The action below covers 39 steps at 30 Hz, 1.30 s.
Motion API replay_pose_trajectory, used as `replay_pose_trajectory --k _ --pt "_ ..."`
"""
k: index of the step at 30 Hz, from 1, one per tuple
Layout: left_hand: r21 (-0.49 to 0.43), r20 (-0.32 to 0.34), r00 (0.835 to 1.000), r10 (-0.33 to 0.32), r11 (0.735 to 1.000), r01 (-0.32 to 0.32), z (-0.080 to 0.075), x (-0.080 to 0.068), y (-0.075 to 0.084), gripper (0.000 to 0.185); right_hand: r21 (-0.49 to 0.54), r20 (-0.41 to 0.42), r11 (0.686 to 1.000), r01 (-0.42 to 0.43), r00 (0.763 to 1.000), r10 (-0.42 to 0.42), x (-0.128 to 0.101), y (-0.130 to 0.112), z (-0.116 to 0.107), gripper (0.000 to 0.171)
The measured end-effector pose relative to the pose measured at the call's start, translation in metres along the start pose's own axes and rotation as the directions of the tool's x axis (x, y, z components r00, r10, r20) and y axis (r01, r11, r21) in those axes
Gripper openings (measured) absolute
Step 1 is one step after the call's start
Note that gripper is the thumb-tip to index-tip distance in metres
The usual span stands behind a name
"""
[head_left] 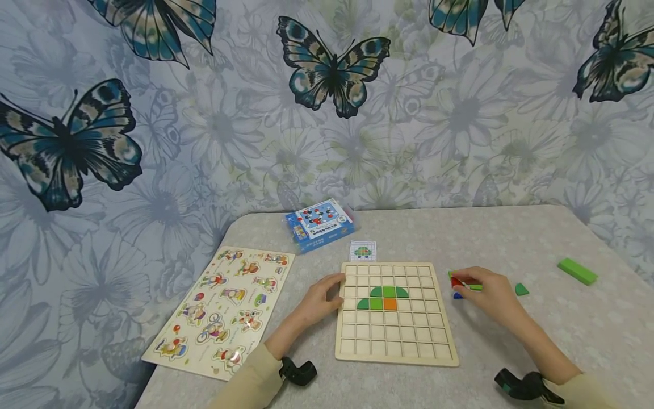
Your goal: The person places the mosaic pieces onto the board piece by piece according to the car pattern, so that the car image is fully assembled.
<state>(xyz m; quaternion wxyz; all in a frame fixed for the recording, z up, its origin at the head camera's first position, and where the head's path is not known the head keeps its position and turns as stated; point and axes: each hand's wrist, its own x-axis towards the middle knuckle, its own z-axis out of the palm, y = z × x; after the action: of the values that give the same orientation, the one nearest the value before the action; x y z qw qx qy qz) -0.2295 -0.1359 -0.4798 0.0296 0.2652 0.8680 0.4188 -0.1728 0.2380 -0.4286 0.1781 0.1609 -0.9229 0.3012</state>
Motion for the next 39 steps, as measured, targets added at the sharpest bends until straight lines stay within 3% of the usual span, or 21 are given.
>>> replay_pose_trajectory --k 10,18,28,34,39 --pt "0.045 0.002 1.000 0.018 0.999 -0.019 0.000 0.000 -0.002 0.055 0.173 0.187 0.985 0.011 0.981 -0.043 0.014 -0.038 0.056 0.026" --pt "0.028 0.000 1.000 0.003 1.000 -0.003 0.002 0.000 -0.002 0.055 0.200 0.188 0.977 0.072 0.976 -0.110 0.010 -0.038 0.080 0.025" --pt "0.039 0.001 1.000 -0.001 0.999 0.001 0.001 0.000 -0.004 0.055 0.111 0.175 0.986 0.126 0.974 -0.144 0.007 -0.041 0.084 0.026" --pt "0.033 0.000 1.000 -0.018 0.999 0.018 0.002 0.001 -0.005 0.056 0.085 0.194 0.991 0.105 0.974 -0.120 0.007 -0.044 0.084 0.028" --pt "0.024 0.003 1.000 -0.014 1.000 0.014 0.002 0.000 -0.004 0.056 0.144 0.211 0.988 0.050 0.974 -0.080 0.008 -0.042 0.069 0.028"
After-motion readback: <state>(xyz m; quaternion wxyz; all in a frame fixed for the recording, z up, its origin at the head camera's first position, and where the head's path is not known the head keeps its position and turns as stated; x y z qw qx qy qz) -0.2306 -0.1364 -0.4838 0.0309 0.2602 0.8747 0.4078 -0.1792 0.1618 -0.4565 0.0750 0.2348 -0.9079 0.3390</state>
